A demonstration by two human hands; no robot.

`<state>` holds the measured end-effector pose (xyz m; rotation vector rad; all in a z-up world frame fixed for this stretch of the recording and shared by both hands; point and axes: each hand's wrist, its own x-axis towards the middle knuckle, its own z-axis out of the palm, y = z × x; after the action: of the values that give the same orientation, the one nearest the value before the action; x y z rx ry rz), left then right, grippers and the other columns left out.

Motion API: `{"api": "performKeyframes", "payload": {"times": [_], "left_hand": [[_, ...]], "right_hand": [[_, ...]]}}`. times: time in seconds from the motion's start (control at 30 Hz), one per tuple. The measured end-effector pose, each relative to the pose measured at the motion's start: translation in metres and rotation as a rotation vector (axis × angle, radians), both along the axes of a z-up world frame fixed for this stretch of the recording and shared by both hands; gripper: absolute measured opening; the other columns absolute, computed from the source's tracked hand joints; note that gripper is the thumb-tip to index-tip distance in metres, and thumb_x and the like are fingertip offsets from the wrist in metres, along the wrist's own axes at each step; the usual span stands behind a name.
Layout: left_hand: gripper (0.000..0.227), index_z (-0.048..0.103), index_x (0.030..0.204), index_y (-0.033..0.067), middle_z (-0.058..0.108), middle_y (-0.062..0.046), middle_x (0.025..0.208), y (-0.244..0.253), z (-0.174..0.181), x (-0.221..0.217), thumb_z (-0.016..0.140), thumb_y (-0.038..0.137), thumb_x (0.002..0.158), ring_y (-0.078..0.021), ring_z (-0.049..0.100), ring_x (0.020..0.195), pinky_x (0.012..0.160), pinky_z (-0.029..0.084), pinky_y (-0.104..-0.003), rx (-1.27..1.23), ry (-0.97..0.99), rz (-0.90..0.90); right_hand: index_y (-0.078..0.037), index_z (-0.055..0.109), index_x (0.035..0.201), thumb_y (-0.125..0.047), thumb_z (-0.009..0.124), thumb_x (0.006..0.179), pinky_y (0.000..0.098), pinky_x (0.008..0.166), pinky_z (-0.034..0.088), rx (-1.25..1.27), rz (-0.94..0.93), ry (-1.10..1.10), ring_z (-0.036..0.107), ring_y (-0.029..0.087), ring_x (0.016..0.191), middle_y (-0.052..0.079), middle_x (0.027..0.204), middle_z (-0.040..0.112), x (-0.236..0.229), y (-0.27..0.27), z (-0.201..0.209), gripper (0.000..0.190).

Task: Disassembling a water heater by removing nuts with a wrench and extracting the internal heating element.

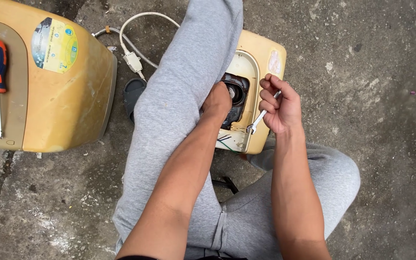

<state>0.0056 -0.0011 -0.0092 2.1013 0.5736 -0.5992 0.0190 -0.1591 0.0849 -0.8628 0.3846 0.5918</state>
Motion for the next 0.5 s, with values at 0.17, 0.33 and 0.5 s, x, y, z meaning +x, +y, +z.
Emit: {"api": "performKeyframes", "payload": {"times": [0.17,0.33,0.5], "left_hand": [[0.023,0.074,0.107,-0.0062,0.076,-0.021,0.099,-0.002,-0.003,-0.001,0.058,0.004,0.095,-0.0347,0.074,0.101,0.078,0.065,-0.047,0.008,-0.008,-0.02],[0.022,0.074,0.107,-0.006,0.076,-0.021,0.099,-0.002,-0.005,0.001,0.058,0.002,0.094,-0.0343,0.074,0.102,0.078,0.065,-0.047,0.018,-0.003,-0.041],[0.021,0.075,0.106,-0.0063,0.076,-0.022,0.098,-0.001,-0.011,-0.001,0.059,0.0,0.094,-0.0345,0.074,0.1,0.077,0.065,-0.047,0.039,-0.019,-0.067]], "right_hand": [[-0.002,0.062,0.108,-0.007,0.056,0.098,0.0095,0.036,0.017,0.184,0.014,0.01,0.024,-0.002,0.048,0.001,0.089,0.046,-0.002,-0.006,-0.003,0.013],[-0.007,0.054,0.105,-0.008,0.06,0.101,0.0078,0.037,0.019,0.027,0.069,-0.136,0.026,-0.004,0.048,-0.002,0.089,0.046,-0.001,-0.008,0.003,0.007],[0.002,0.071,0.096,-0.004,0.086,0.088,0.0178,0.041,0.031,-0.834,0.322,-0.478,0.038,0.0,0.049,0.0,0.076,0.049,0.02,-0.009,0.025,0.018]]}}
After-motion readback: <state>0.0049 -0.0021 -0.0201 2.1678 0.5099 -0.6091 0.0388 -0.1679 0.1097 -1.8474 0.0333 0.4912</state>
